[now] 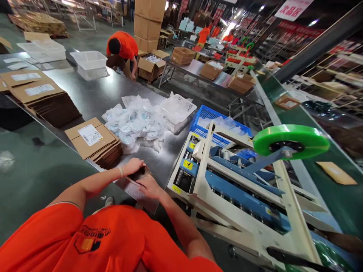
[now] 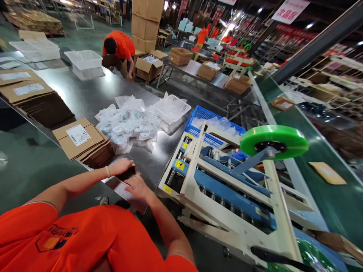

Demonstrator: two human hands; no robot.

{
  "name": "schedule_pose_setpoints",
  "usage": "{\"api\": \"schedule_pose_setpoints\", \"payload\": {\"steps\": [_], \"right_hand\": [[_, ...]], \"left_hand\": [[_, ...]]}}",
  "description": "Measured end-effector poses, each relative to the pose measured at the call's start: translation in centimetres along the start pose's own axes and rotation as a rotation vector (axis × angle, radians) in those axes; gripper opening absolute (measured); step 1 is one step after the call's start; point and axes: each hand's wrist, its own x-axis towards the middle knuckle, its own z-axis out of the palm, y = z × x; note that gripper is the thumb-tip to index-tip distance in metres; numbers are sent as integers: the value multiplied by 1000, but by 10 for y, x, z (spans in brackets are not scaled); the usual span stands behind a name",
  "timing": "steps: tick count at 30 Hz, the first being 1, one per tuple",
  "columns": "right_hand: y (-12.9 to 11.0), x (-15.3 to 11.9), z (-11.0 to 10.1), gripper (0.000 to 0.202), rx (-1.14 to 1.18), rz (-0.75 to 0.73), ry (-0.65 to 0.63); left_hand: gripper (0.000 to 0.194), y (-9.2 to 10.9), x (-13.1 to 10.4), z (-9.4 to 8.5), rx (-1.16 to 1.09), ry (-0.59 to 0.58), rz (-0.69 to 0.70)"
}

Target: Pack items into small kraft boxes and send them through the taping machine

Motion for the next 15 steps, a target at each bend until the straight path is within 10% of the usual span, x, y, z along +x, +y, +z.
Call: {"api": "schedule_pose_setpoints", "payload": {"steps": [7,15], "right_hand": [[9,4,-18,31,252,-17,34],[6,-12,2,24,-143,7,-91]], "left_hand": [[34,-21,8,-6,42,4,65],[35,-12,1,-9,80,8,102]]}}
